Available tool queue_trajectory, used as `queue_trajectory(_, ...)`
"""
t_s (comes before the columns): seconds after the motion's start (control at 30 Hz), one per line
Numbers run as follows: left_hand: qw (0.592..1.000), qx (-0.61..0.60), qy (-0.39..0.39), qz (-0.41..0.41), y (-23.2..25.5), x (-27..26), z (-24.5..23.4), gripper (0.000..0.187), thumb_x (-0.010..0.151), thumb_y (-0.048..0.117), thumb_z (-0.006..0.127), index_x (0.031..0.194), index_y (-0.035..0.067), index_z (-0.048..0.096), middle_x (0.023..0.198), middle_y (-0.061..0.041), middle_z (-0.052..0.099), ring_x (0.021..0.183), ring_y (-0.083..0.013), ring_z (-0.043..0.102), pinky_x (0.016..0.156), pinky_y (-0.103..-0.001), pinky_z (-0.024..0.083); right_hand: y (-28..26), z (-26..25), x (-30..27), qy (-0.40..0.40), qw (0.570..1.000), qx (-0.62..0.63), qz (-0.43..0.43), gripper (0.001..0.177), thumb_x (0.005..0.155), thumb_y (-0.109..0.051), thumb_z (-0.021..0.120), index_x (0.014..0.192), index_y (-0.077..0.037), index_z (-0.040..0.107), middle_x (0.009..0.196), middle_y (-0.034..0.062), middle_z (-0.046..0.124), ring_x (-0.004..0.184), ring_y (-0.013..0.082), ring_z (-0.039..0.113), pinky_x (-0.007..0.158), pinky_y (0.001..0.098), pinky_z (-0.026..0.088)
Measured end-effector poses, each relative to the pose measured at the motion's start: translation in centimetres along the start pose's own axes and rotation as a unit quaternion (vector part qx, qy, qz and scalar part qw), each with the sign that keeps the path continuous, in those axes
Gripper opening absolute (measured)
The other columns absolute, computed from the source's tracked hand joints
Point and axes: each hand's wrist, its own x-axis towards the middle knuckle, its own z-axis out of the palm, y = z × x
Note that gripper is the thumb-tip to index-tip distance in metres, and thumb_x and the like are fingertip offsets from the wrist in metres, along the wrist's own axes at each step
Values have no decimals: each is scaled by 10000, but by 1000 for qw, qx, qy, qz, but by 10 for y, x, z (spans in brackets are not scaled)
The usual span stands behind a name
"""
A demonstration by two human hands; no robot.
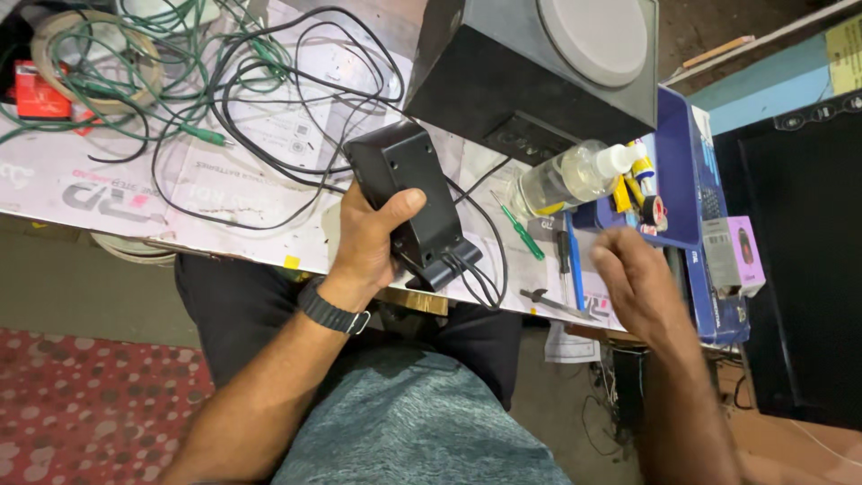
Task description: The person holds a black electronic device and uses a screwdriver to tighten screws on its casing. They rotate the device to access different sides and continue securing the casing throughout the clip.
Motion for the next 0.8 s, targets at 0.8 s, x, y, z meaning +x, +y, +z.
queue_trajectory(0.8, 1000, 13, -13, 21, 0, 1, -1, 646, 814, 114, 834, 1357, -11, 506, 1178, -75, 614, 1056, -167, 633, 907, -320, 586, -151, 70, 138, -120, 909, 235, -323, 89, 964, -38, 760, 1044, -53, 725, 958, 24, 558, 941, 150, 541, 854, 295, 462)
